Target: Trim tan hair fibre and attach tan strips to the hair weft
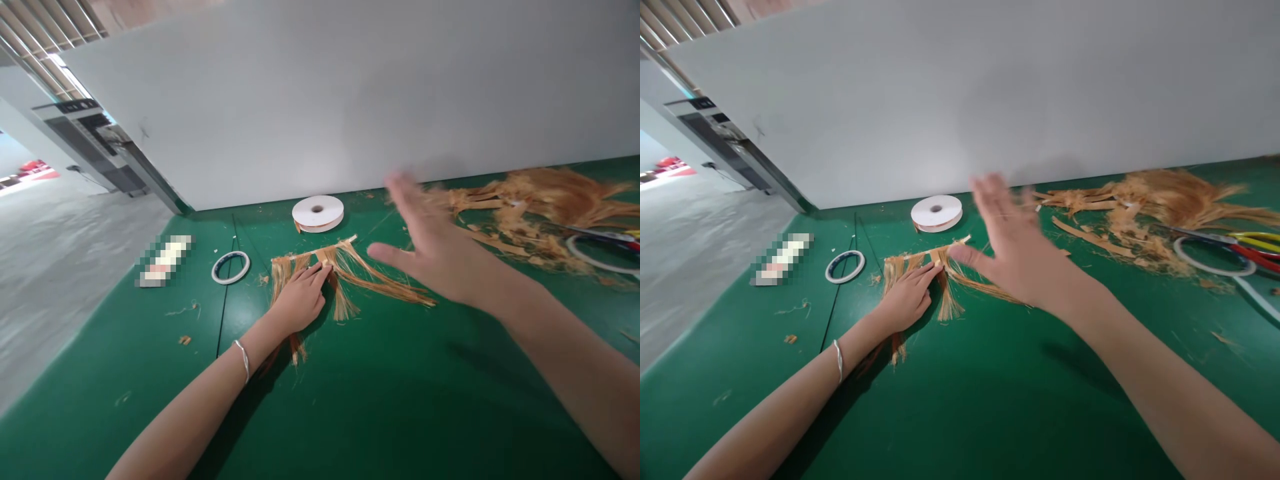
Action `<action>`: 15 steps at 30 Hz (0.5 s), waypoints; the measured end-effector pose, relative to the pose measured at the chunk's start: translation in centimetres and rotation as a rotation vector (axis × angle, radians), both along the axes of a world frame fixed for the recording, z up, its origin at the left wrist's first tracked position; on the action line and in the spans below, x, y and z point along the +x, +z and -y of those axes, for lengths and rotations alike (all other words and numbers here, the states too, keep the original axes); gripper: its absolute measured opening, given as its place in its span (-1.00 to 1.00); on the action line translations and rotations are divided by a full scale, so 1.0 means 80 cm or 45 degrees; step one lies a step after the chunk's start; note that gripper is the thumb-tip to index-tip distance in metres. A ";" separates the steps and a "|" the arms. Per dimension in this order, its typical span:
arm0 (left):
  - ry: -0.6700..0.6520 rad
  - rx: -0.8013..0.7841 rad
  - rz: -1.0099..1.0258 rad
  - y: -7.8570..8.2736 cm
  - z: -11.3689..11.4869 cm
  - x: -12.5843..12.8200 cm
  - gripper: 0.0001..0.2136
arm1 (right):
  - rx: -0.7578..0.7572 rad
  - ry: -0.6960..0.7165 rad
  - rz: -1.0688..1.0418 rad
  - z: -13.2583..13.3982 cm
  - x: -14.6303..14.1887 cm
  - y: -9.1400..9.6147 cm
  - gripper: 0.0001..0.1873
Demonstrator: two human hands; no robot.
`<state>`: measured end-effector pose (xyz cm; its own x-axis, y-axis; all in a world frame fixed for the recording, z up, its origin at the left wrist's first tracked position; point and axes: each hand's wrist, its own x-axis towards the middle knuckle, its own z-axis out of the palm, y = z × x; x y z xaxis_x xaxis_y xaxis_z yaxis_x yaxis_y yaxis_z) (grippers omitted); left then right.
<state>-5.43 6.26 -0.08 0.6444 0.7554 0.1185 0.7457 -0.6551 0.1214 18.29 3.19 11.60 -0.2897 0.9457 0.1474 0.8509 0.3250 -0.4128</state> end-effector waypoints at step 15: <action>0.006 0.014 -0.002 0.000 0.000 -0.001 -0.45 | -0.315 -0.534 0.570 -0.030 0.016 -0.032 -0.14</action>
<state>-5.50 6.25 -0.11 0.6411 0.7571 0.1256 0.7489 -0.6530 0.1131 19.60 5.57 9.06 0.1277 0.9822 -0.1380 0.9914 -0.1303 -0.0097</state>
